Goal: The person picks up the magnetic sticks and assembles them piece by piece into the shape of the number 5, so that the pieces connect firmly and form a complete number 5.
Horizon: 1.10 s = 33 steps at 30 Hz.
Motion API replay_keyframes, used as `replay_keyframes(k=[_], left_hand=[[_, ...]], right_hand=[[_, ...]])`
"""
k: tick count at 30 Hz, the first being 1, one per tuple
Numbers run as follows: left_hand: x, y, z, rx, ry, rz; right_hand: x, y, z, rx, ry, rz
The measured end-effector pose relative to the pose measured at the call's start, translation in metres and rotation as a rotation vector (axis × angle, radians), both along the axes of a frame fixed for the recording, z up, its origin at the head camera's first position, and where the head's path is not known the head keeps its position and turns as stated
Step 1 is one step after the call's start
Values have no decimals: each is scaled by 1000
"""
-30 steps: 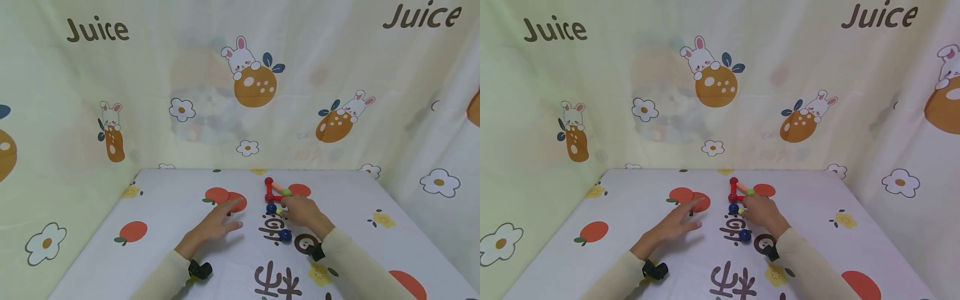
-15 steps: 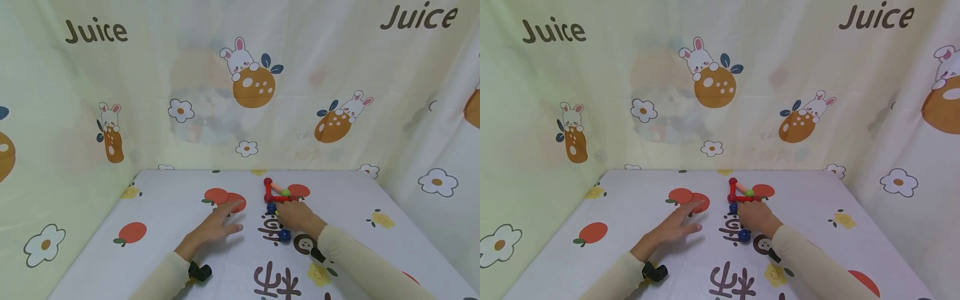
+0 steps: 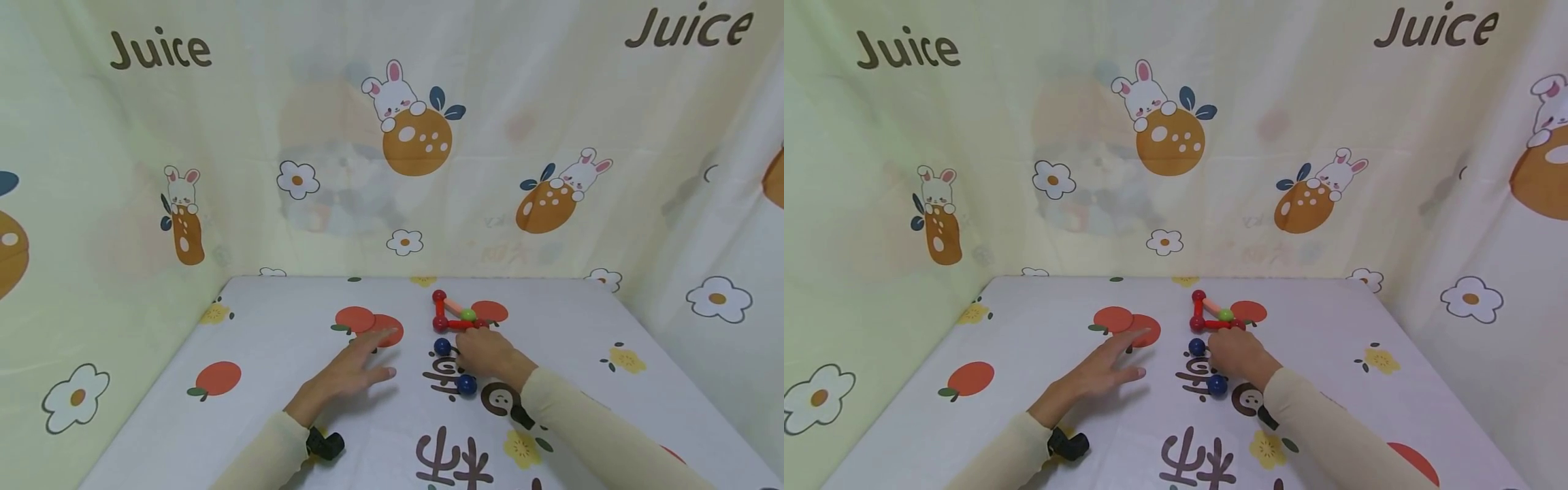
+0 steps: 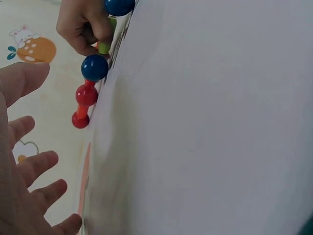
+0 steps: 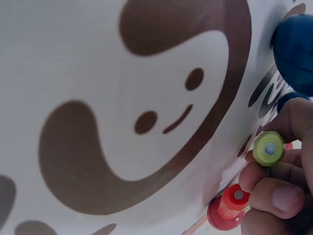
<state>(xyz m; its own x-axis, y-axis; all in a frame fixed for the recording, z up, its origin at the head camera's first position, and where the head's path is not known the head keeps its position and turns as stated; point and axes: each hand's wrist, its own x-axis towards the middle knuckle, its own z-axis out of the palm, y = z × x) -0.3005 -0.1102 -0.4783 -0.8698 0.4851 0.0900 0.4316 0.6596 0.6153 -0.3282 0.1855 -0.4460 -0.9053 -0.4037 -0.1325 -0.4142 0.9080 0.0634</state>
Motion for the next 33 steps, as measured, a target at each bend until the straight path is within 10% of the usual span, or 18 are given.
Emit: replay_keyframes(k=[33], left_hand=[[25, 15, 11, -70, 61, -109]], right_hand=[[19, 2, 25, -250, -84, 15]])
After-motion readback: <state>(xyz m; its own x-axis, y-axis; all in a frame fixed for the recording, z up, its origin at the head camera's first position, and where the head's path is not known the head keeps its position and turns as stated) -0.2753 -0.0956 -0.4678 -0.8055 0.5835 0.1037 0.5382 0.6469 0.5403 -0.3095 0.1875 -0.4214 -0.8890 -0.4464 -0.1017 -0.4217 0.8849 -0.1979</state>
